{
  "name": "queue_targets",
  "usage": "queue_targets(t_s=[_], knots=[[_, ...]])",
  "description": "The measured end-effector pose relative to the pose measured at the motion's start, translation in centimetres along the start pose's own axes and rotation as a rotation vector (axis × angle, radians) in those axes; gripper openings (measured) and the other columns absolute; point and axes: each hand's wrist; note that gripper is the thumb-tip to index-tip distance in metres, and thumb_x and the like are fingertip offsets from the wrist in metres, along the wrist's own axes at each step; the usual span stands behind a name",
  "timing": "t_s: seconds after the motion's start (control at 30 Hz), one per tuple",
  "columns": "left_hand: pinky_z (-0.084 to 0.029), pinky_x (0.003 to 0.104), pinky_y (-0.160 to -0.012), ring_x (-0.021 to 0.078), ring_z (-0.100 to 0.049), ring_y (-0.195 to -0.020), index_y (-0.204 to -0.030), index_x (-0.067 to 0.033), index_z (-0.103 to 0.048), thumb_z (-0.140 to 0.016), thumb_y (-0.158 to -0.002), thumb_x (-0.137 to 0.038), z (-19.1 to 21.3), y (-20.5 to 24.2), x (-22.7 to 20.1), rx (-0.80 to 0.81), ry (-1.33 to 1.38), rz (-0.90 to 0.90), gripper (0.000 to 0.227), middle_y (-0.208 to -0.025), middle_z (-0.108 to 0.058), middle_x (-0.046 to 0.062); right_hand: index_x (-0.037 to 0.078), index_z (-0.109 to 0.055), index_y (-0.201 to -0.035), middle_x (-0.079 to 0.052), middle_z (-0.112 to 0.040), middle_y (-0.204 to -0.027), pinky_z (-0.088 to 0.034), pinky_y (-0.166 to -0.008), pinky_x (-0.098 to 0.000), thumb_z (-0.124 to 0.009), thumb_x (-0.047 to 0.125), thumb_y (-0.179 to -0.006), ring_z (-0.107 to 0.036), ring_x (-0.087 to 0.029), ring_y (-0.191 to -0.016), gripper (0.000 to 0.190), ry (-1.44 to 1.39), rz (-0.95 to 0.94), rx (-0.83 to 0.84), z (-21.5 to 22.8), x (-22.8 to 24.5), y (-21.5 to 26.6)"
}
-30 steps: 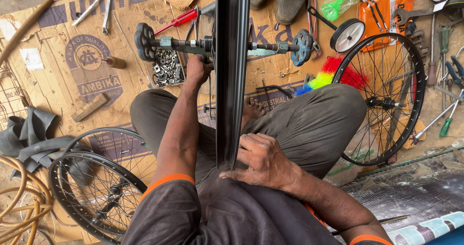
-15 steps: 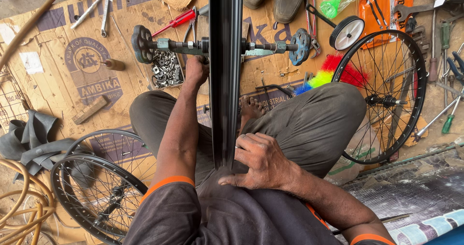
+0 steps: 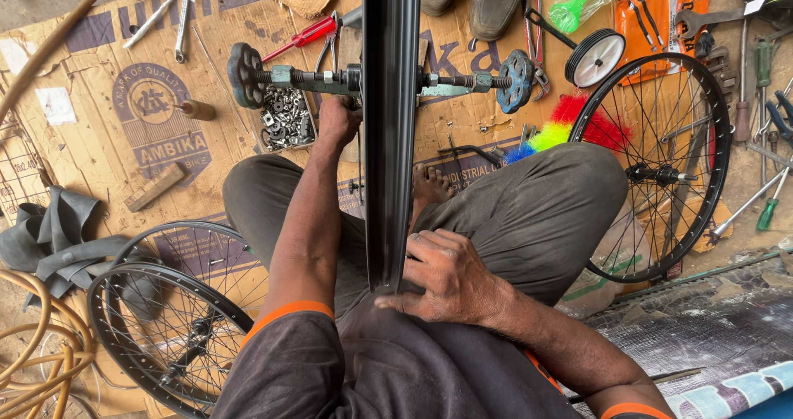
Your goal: The person sits on the floor and uses a rim truing stand to adjust a bicycle rim. They repeatedly rotate the rim, inspect its alignment, and make adjustments to the truing stand's calipers and the rim itself using their hands.
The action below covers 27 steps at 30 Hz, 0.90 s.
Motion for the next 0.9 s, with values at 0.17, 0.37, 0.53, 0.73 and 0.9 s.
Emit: queue_targets(t_s=[0.17, 0.37, 0.53, 0.73, 0.9], knots=[[-0.057, 0.044, -0.076, 0.0331, -0.073, -0.082, -0.095, 0.0030, -0.075, -0.079, -0.086, -0.025, 0.3, 0.4, -0.6, -0.006, 0.017, 0.005, 0.030, -0.089, -0.074, 0.023, 0.009, -0.070, -0.077, -0.003, -0.057, -0.074, -0.053, -0.059, -0.0310, -0.070, 0.060, -0.095, -0.061, -0.014, -0.067, 0.055, -0.009, -0.006, 0.002, -0.1, 0.1, 0.0], [-0.056, 0.044, -0.074, 0.0327, -0.072, -0.080, -0.091, 0.0046, -0.074, -0.082, -0.085, -0.030, 0.9, 0.6, -1.5, -0.004, 0.013, 0.017, 0.036, -0.086, -0.073, 0.023, 0.007, -0.070, -0.078, -0.004, -0.059, -0.076, -0.051, -0.058, -0.0314, -0.071, 0.063, -0.092, -0.061, -0.015, -0.066, 0.058, -0.002, -0.011, -0.009, 0.2, 0.2, -0.5], [-0.057, 0.043, -0.074, 0.0319, -0.073, -0.079, -0.092, 0.0044, -0.075, -0.081, -0.087, -0.029, 0.8, 0.7, -1.5, 0.015, 0.012, 0.046, 0.035, -0.086, -0.074, 0.022, 0.006, -0.069, -0.076, -0.004, -0.056, -0.072, -0.050, -0.054, -0.0315, -0.073, 0.064, -0.089, -0.059, -0.015, -0.062, 0.060, 0.016, -0.020, 0.018, 0.5, 0.3, -0.6], [-0.056, 0.044, -0.075, 0.0343, -0.073, -0.082, -0.092, 0.0047, -0.075, -0.080, -0.088, -0.025, 0.4, 0.3, -0.5, -0.025, -0.007, -0.014, 0.030, -0.087, -0.073, 0.024, 0.009, -0.072, -0.078, -0.003, -0.053, -0.071, -0.050, -0.055, -0.0327, -0.071, 0.057, -0.093, -0.057, -0.014, -0.062, 0.050, 0.002, -0.010, 0.011, 0.4, 0.3, -0.6], [-0.056, 0.044, -0.076, 0.0359, -0.073, -0.084, -0.092, 0.0036, -0.075, -0.082, -0.081, -0.021, 0.2, 0.1, 0.1, -0.029, -0.006, -0.025, 0.028, -0.088, -0.073, 0.024, 0.008, -0.064, -0.065, -0.003, -0.054, -0.070, -0.050, -0.056, -0.0344, -0.072, 0.053, -0.095, -0.058, -0.016, -0.063, 0.054, 0.005, -0.038, 0.094, 0.2, 0.5, -0.5]])
Point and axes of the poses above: each hand's wrist, its own y-axis away from the middle knuckle, its own z-axis out of the back of the hand, x = y × z
